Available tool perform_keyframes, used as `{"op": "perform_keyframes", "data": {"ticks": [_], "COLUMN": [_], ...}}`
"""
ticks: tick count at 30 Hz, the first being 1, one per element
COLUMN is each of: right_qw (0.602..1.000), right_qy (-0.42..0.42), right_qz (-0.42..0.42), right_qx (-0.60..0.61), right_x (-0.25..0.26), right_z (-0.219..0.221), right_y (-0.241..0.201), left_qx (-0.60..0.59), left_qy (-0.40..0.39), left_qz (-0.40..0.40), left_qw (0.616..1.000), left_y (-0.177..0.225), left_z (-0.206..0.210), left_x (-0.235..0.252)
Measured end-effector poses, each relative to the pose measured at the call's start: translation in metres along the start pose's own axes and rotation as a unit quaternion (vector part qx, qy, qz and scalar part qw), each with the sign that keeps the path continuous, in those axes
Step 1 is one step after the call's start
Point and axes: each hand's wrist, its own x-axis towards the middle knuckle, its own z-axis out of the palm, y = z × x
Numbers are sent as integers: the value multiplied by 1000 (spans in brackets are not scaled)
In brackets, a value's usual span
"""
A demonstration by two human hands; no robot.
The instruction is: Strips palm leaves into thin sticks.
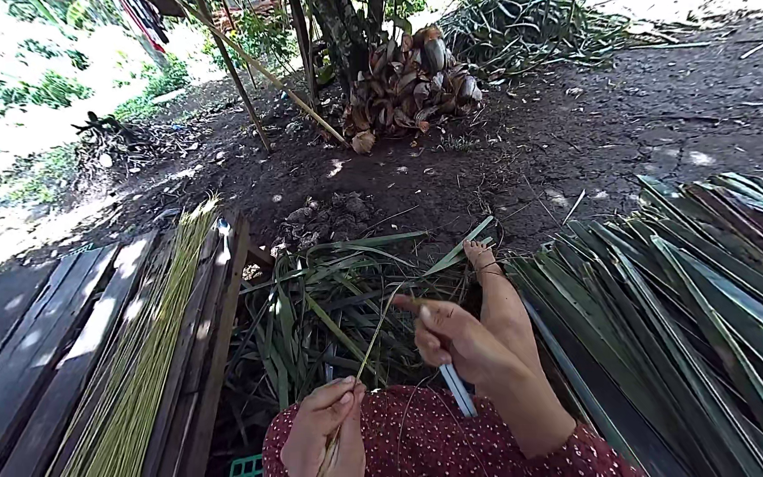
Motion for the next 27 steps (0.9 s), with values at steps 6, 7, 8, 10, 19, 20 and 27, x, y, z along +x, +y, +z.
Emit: {"op": "perform_keyframes", "data": {"ticks": [6,7,8,10,19,20,27], "right_qw": [993,996,999,998,996,991,999], "right_qy": [-114,-87,-52,53,-68,-112,-11], "right_qz": [25,12,-1,-26,54,72,41], "right_qx": [3,-4,-12,-4,4,22,13], "right_x": [-6,-3,1,12,1,-1,18], "right_z": [28,27,24,14,3,9,5], "right_y": [10,8,6,-2,2,7,2], "left_qx": [31,34,37,41,57,55,58], "left_qy": [-54,-56,-58,-53,-43,-51,-97], "left_qz": [91,97,104,107,106,114,171], "left_qw": [994,993,992,992,992,991,979], "left_y": [-5,-5,-6,-3,-16,-17,-20], "left_z": [1,1,0,-1,-12,-10,-11], "left_x": [0,1,0,0,-3,-3,0]}}
